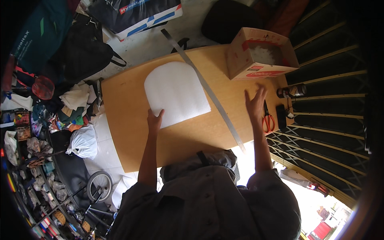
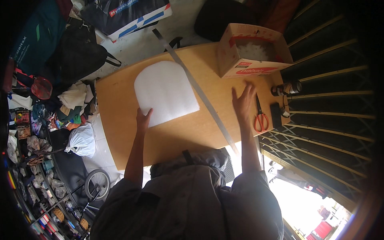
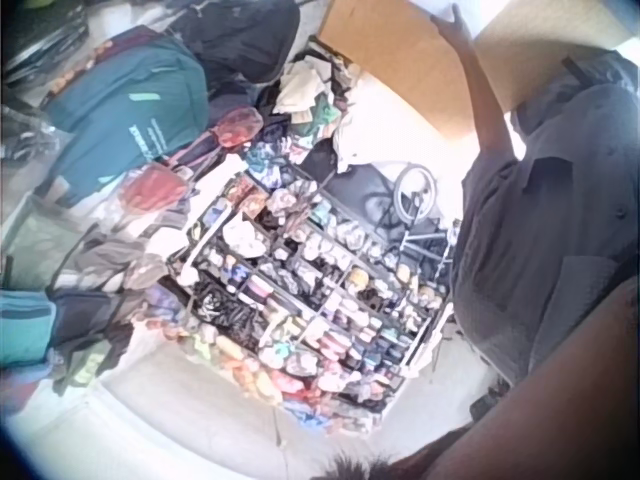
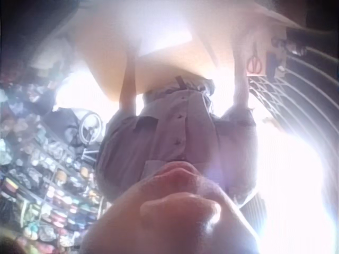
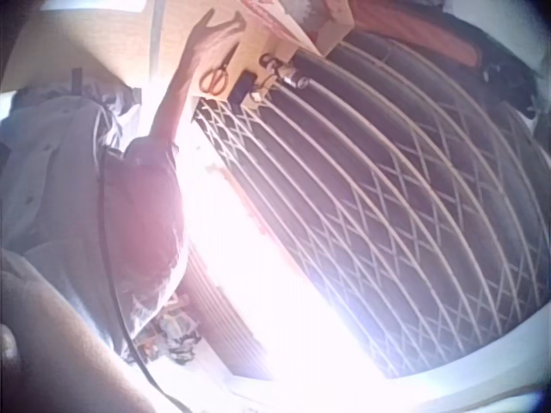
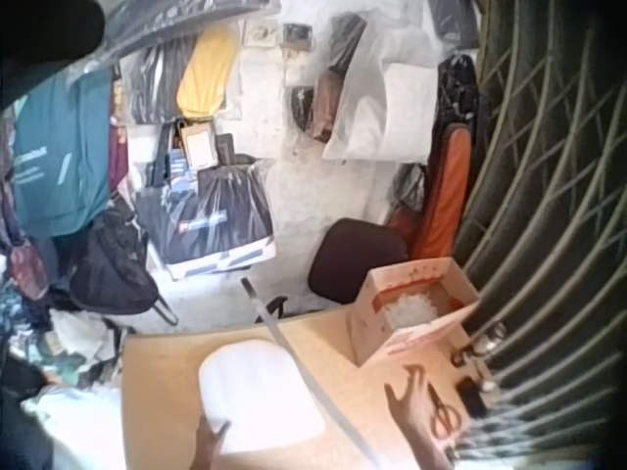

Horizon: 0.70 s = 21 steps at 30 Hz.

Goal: The person cuts small white foam pieces using shears, gathers the pieces into a cardboard box, and then picks up larger pieces of foam sheeting from the floor to organize them on a table.

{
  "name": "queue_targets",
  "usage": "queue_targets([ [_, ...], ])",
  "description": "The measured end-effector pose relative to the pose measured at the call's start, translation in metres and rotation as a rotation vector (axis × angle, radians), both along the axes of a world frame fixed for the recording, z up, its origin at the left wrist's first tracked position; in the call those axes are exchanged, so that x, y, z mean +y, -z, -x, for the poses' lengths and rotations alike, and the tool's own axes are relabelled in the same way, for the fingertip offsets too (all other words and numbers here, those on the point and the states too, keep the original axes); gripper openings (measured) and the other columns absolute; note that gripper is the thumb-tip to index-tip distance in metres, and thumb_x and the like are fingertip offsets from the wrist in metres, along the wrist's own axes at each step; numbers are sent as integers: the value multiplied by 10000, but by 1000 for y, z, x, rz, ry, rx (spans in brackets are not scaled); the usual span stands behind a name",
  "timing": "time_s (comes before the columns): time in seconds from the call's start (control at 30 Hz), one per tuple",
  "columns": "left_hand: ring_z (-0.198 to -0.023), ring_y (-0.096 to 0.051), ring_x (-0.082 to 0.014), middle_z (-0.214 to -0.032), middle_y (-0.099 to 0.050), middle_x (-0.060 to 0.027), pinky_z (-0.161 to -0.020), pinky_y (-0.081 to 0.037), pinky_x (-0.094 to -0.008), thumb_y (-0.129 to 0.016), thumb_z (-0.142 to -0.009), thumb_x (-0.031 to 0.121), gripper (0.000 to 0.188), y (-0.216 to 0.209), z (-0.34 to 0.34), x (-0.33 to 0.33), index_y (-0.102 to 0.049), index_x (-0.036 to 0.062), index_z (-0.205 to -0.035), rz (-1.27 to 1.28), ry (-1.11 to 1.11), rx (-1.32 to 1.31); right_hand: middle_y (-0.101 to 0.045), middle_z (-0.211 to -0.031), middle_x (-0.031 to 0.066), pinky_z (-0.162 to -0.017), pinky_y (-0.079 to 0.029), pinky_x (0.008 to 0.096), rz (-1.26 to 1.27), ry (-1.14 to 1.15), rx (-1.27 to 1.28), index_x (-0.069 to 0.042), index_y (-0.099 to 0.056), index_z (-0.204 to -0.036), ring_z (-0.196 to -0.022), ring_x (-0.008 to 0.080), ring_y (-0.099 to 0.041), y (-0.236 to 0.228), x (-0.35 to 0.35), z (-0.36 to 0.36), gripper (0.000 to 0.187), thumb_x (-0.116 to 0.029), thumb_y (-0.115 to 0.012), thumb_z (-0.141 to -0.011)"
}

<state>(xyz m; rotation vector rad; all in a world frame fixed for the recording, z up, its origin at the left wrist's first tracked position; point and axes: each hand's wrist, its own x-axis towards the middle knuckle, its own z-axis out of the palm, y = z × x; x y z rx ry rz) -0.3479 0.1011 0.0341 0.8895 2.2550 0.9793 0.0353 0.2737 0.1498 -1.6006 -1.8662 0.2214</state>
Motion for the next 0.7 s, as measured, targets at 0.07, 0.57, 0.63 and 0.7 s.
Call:
queue_targets([
  [0.07, -920, -634, -414, -983, -642, -267, -789, -505, -444, -737, -791, 361, 580, 11, -3, 4, -465, -48, -1100, -1, 21, 37, -449, -1157, 226, -941, -385, 489, 95, -6, -74, -17, -443, -1210, -1111, 425, -435, 57, -58, -26, 558, -188, -742, -772],
  [0.57, -898, -644, -394, -963, -656, -251, -792, -501, -436, -745, -784, 351, 584, 23, -3, 0, -505, -66, -1116, 26, 34, 15, -641, -709, 192, -609, -493, 490, 800, 108, -205, -34, -492, -863, -699, 419, -634, 125, -259, -123, 340, -289, -710, -809],
  [0.63, -900, -642, -394, -956, -658, -248, -796, -499, -435, -750, -777, 363, 601, 34, 0, 0, -502, -65, -1119, -27, 59, 21, -626, -640, 166, -555, -485, 472, 618, 124, -145, -39, -499, -780, -618, 402, -626, 108, -251, -126, 339, -298, -716, -805],
  [0.7, -912, -638, -393, -979, -656, -239, -799, -498, -431, -754, -768, 379, 624, 37, -3, 2, -494, -63, -1124, -98, 110, -16, -616, -611, 157, -521, -469, 456, 553, 137, -163, -43, -497, -720, -587, 382, -624, 78, -238, -124, 352, -295, -729, -796],
])
